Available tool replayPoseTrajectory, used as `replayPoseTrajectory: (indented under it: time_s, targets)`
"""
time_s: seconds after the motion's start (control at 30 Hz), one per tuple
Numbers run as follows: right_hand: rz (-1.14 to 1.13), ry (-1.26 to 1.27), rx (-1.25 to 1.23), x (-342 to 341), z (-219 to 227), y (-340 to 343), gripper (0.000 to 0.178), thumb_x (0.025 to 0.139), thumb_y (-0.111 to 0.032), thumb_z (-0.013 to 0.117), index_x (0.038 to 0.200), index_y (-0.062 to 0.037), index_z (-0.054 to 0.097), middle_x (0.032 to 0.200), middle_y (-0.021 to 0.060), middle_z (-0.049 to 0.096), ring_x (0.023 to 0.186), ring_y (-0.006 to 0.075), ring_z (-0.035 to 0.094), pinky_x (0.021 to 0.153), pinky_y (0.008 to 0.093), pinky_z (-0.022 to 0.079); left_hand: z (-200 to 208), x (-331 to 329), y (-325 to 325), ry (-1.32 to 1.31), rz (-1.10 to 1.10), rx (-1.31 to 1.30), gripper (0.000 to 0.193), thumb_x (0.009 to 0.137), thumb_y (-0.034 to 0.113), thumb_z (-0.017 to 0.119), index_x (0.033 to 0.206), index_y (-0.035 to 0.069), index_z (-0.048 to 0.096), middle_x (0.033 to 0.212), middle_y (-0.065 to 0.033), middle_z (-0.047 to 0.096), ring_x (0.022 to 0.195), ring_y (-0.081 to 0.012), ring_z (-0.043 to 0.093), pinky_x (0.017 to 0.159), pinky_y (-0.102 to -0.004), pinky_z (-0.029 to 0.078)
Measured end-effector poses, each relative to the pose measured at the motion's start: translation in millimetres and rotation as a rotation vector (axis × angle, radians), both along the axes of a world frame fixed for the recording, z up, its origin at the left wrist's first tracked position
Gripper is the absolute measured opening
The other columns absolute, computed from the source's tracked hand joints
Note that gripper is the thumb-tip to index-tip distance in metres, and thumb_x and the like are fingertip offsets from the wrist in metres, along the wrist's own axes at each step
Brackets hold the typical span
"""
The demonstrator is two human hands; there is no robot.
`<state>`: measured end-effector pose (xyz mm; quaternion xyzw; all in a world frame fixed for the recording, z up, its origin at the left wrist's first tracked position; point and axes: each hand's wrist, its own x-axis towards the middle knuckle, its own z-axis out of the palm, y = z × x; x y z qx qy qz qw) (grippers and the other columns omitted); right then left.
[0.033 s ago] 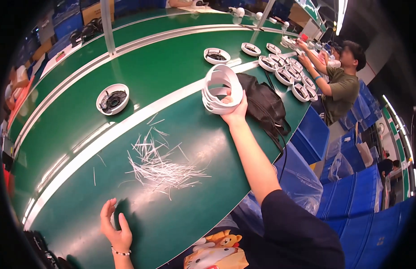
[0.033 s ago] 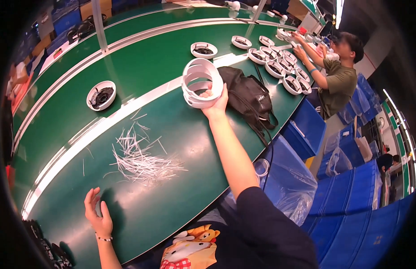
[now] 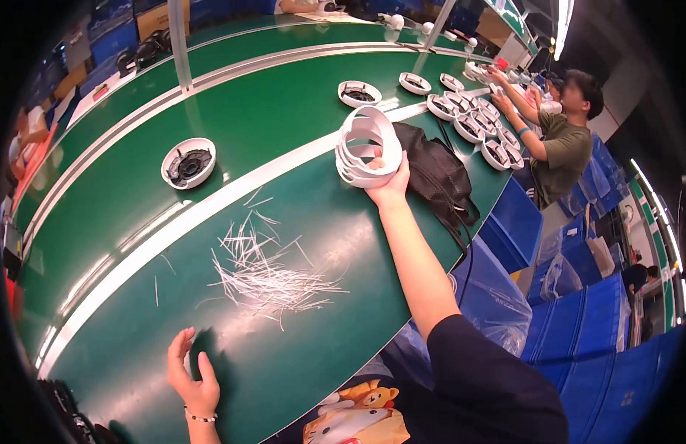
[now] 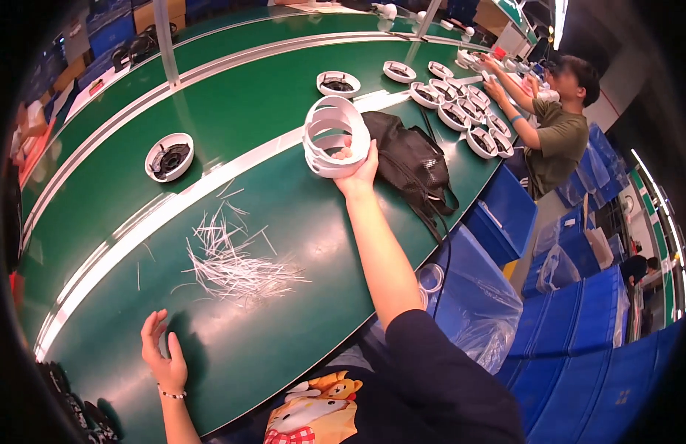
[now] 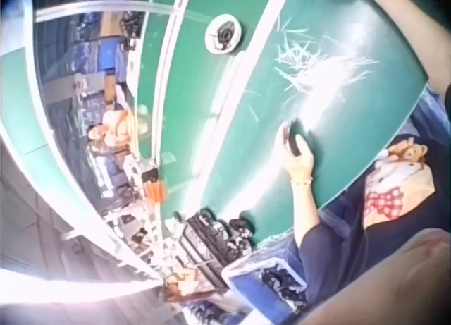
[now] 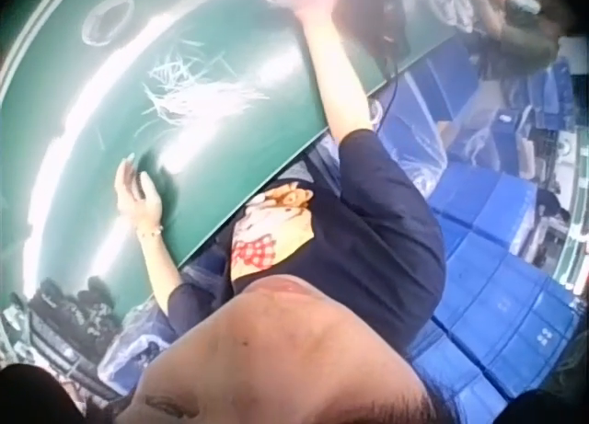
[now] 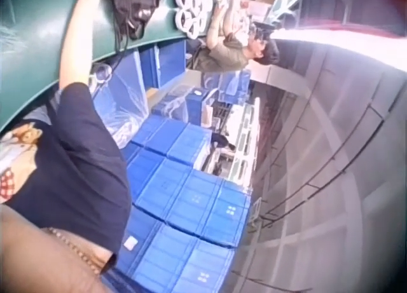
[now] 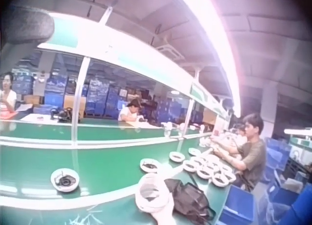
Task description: Assembling the internal and external components of light fixtures on an assembly line.
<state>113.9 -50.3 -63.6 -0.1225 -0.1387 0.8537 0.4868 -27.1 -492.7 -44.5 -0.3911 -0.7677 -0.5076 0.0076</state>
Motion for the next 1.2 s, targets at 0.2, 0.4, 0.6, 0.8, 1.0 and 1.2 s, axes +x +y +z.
replayPoseTrajectory:
  time_s: [0.2,0.4,0.6,0.8,1.0,1.2]
  targets:
    - [-0.444,-0.308,-0.013,-8.5,-11.0,14.8,0.042,0.087,-0.032,0.031,0.111,-0.0028,0.049,0.113,0.0120,0.050,0.098,0.0241,0.052,0.084,0.0386,0.043,7.8,4.5,6.3,0.064,-0.131,-0.105,0.031,0.066,-0.003,0.050,0.097,-0.002,0.053,0.094,-0.0142,0.058,0.089,-0.0288,0.055,0.079,-0.0338,0.042]
    - [-0.599,-0.431,0.043,-7.3,25.8,-51.4,0.057,0.085,-0.031,0.041,0.127,0.0031,0.024,0.134,0.0157,0.026,0.119,0.0240,0.033,0.100,0.0404,0.024,7.3,4.5,7.1,0.085,-0.176,-0.135,0.026,0.066,-0.003,0.051,0.091,-0.001,0.055,0.090,-0.0141,0.058,0.089,-0.0298,0.055,0.079,-0.0347,0.042]
    - [-0.251,-0.303,-0.147,6.9,47.6,-94.7,0.084,0.083,-0.043,0.038,0.130,0.0012,-0.015,0.139,0.0187,-0.009,0.129,0.0338,0.000,0.101,0.0549,0.005,12.8,6.2,0.6,0.121,-0.193,-0.158,0.025,0.067,-0.004,0.051,0.091,-0.001,0.055,0.090,-0.0140,0.058,0.089,-0.0293,0.055,0.078,-0.0341,0.042]
    - [-0.084,-0.124,0.010,12.3,22.6,-52.4,0.083,0.081,-0.040,0.040,0.131,0.0046,-0.008,0.140,0.0190,-0.005,0.129,0.0355,-0.001,0.104,0.0483,0.003,-5.5,3.1,4.4,0.042,-0.171,-0.179,0.026,0.072,-0.003,0.048,0.097,-0.003,0.054,0.096,-0.0153,0.058,0.092,-0.0284,0.055,0.083,-0.0336,0.041]
    - [-0.179,-0.340,0.532,149.3,88.5,-79.5,0.036,0.084,-0.020,0.042,0.103,0.0095,0.049,0.111,0.0247,0.049,0.104,0.0341,0.048,0.094,0.0418,0.035,20.0,72.6,-19.9,0.291,0.168,0.021,0.035,0.081,0.008,0.050,0.114,-0.004,0.046,0.115,-0.0205,0.048,0.106,-0.0308,0.047,0.091,-0.0394,0.035]
    - [-0.958,-1.582,0.485,356.6,-84.5,-82.1,0.020,0.089,-0.012,0.041,0.088,0.0014,0.056,0.082,0.0081,0.060,0.073,0.0123,0.056,0.066,0.0223,0.044,16.5,139.3,10.3,0.301,-0.067,-0.426,0.046,0.074,0.024,0.063,0.112,0.001,0.051,0.120,-0.0234,0.043,0.114,-0.0388,0.038,0.096,-0.0507,0.026]
